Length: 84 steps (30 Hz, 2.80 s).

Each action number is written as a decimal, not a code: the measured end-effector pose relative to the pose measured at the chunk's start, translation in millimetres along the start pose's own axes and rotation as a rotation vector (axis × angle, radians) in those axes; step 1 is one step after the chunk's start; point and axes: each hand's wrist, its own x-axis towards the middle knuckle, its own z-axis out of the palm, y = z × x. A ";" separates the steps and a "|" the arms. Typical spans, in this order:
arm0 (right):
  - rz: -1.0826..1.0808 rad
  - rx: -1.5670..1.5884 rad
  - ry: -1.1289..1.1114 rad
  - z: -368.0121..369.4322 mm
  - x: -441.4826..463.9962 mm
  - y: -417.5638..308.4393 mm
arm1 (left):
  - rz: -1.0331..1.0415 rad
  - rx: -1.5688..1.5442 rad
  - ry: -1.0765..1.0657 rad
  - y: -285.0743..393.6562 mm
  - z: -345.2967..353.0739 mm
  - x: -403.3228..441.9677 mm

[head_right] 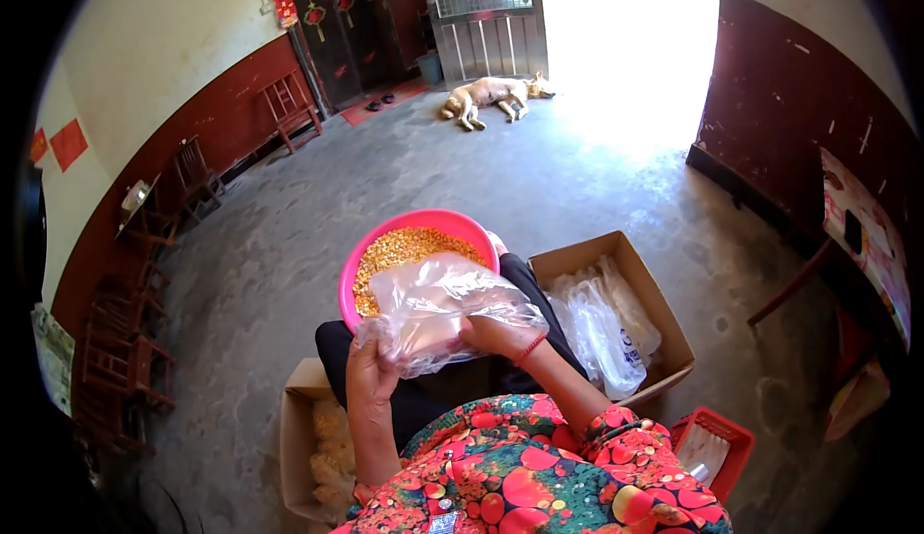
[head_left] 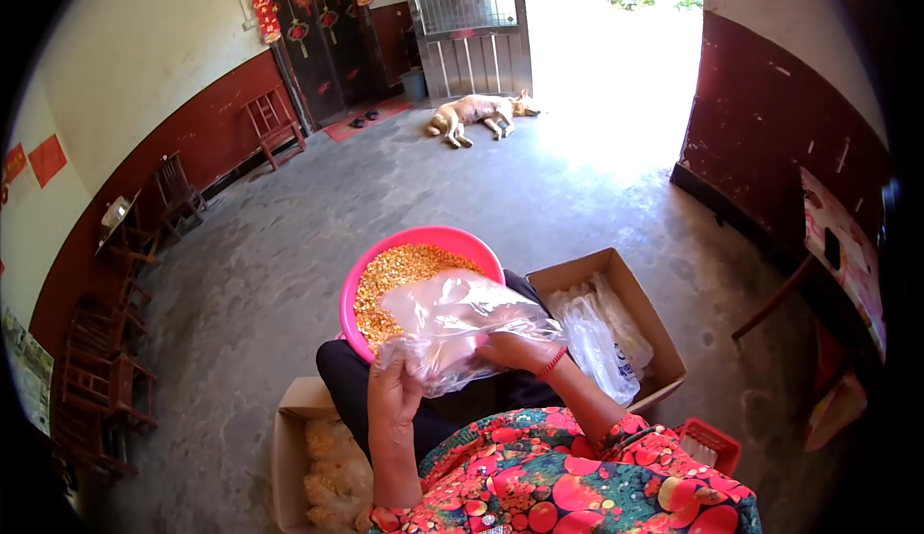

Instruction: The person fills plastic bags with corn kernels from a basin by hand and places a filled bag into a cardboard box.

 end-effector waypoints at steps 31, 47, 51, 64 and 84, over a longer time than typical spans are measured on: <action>0.025 0.403 0.202 -47.9 -2.5 -5.5 | 0.114 0.031 0.067 -19.7 -34.4 14.1; 0.504 1.566 0.009 -14.7 17.2 20.9 | 0.169 0.005 0.031 -8.9 -50.1 22.8; 0.166 1.587 0.054 -34.8 57.7 7.3 | 0.187 -0.005 0.013 -9.3 -65.5 38.7; 0.297 1.203 -0.089 -6.5 121.4 35.7 | 0.151 0.018 0.158 -44.5 -104.5 74.0; 0.136 0.586 -0.183 150.4 73.9 44.1 | 0.157 -0.192 0.191 -33.2 -127.7 99.6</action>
